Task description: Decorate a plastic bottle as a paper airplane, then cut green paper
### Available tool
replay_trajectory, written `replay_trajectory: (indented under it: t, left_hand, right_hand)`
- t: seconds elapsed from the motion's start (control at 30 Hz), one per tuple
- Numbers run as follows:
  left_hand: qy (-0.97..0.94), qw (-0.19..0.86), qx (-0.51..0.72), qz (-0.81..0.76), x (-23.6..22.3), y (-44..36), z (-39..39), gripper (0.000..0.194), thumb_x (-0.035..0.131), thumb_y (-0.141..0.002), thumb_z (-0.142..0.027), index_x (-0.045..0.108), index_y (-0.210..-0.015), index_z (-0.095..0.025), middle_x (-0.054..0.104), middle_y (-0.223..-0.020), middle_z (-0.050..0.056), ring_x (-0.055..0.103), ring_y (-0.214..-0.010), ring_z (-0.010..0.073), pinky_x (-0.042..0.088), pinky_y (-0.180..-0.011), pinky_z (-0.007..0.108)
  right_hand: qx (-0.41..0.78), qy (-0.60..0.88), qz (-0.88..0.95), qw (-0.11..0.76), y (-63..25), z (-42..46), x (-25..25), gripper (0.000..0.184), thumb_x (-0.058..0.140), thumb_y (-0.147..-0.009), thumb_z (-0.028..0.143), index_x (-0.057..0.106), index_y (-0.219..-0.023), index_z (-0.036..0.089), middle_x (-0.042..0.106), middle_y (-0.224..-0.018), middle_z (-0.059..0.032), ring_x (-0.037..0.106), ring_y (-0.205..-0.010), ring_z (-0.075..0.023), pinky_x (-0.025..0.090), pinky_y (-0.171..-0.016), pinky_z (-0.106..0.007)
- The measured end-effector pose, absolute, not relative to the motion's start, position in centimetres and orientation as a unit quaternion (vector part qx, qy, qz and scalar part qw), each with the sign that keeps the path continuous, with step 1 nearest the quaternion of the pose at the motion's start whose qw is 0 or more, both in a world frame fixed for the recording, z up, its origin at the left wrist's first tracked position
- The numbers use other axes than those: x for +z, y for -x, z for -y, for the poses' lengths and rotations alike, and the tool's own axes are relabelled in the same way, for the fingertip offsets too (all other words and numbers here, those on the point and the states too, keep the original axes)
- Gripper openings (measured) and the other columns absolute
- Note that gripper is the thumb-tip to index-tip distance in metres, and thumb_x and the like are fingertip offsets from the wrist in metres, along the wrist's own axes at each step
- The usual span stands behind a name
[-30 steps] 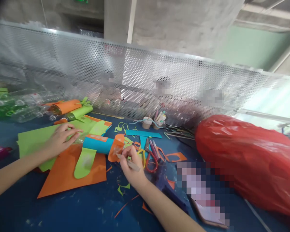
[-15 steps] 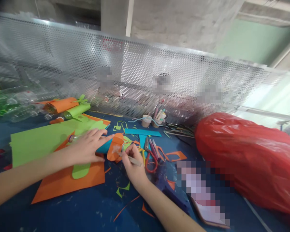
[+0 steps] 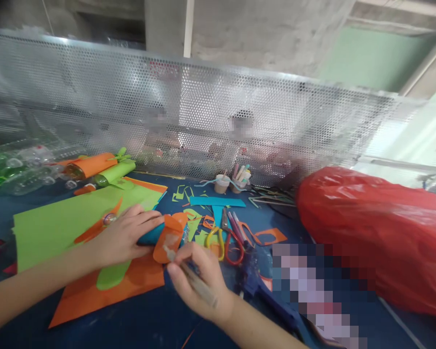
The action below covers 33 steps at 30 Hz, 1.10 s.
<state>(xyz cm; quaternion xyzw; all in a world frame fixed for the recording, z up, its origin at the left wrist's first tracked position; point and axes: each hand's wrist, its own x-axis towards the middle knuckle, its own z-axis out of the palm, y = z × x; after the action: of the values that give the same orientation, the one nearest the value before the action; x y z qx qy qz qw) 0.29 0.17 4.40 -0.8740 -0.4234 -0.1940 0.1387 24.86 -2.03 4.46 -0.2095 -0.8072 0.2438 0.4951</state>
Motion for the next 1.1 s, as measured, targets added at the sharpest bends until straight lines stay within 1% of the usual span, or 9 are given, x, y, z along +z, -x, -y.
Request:
replay_trajectory:
  t: [0.1,0.23,0.3,0.4,0.5,0.57,0.7,0.87,1.1]
  left_hand:
    - [0.88,0.126,-0.216,0.404,4.1,-0.5,0.5,0.055,0.062,-0.09,-0.04,0.05,-0.139,-0.019,0.065,-0.127,0.012,0.055,-0.104,0.0305,0.045,-0.093,0.048]
    - [0.888,0.12,-0.215,0.389,3.2,-1.4,2.0,0.054,0.063,-0.09,-0.043,0.051,-0.137,-0.019,0.065,-0.128,0.012,0.056,-0.1,0.0293,0.048,-0.089,0.045]
    - [0.876,0.141,-0.227,0.401,2.5,-1.8,2.8,0.047,0.06,-0.093,-0.042,0.054,-0.134,-0.022,0.062,-0.131,0.014,0.056,-0.102,0.0301,0.047,-0.089,0.047]
    - [0.854,0.191,-0.25,0.415,1.6,-2.1,3.8,0.041,0.055,-0.096,-0.039,0.055,-0.134,-0.023,0.06,-0.133,0.015,0.057,-0.107,0.0326,0.046,-0.091,0.05]
    - [0.854,0.23,-0.239,0.401,1.2,-1.8,4.2,0.035,0.053,-0.098,-0.03,0.056,-0.132,-0.026,0.057,-0.139,0.013,0.057,-0.108,0.0314,0.045,-0.091,0.048]
    - [0.864,0.254,-0.216,0.378,1.1,-1.4,4.1,0.033,0.053,-0.098,-0.023,0.058,-0.129,-0.031,0.053,-0.146,0.01,0.059,-0.101,0.0275,0.045,-0.087,0.045]
    - [0.88,0.253,-0.203,0.347,0.9,-0.7,3.5,0.048,0.048,-0.098,-0.015,0.05,-0.14,-0.039,0.054,-0.145,0.007,0.057,-0.084,0.0215,0.044,-0.082,0.039]
    - [0.874,0.23,-0.212,0.372,1.0,-1.2,3.7,0.061,0.037,-0.096,-0.009,0.044,-0.145,-0.044,0.058,-0.14,0.005,0.055,-0.084,0.0222,0.043,-0.084,0.039]
    - [0.867,0.234,-0.218,0.383,1.6,-1.8,4.1,0.068,0.038,-0.096,-0.008,0.036,-0.149,-0.05,0.061,-0.134,0.004,0.054,-0.083,0.0228,0.043,-0.081,0.039]
  right_hand:
    - [0.231,0.148,0.841,0.467,-25.2,3.1,5.2,0.002,0.056,-0.093,0.028,0.055,-0.094,0.027,0.064,-0.08,-0.0036,0.064,-0.078,-0.0213,0.053,-0.071,-0.035]
    - [0.261,0.187,0.84,0.438,-27.0,3.7,3.9,0.014,0.044,-0.097,0.02,0.054,-0.102,0.029,0.065,-0.093,-0.0056,0.066,-0.098,-0.0234,0.054,-0.087,-0.038]
    - [0.267,0.238,0.821,0.444,-27.9,3.7,2.7,0.018,0.049,-0.096,0.018,0.051,-0.109,0.029,0.063,-0.097,-0.0055,0.065,-0.097,-0.0222,0.054,-0.085,-0.036]
    - [0.267,0.286,0.792,0.47,-28.8,3.6,1.7,0.01,0.052,-0.095,0.02,0.05,-0.1,0.028,0.056,-0.084,-0.0014,0.059,-0.073,-0.0175,0.054,-0.068,-0.03]
    - [0.269,0.285,0.779,0.49,-28.9,3.4,1.6,0.008,0.053,-0.094,0.022,0.05,-0.089,0.027,0.052,-0.076,0.0009,0.054,-0.067,-0.0167,0.055,-0.076,-0.036]
    - [0.279,0.279,0.773,0.497,-28.6,3.3,1.7,0.011,0.052,-0.094,0.021,0.048,-0.086,0.027,0.052,-0.074,0.0016,0.056,-0.069,-0.017,0.055,-0.083,-0.04]
    - [0.282,0.276,0.786,0.476,-28.4,3.3,1.3,0.012,0.054,-0.092,0.017,0.048,-0.088,0.027,0.054,-0.075,0.0013,0.061,-0.076,-0.0181,0.055,-0.082,-0.039]
    - [0.263,0.28,0.797,0.465,-28.4,3.2,1.0,0.016,0.057,-0.091,0.016,0.047,-0.084,0.027,0.054,-0.072,0.0024,0.061,-0.072,-0.0166,0.056,-0.08,-0.037]
    - [0.26,0.296,0.789,0.472,-28.0,3.1,1.5,0.019,0.057,-0.091,0.016,0.045,-0.081,0.026,0.053,-0.071,0.0031,0.059,-0.07,-0.0154,0.056,-0.075,-0.033]
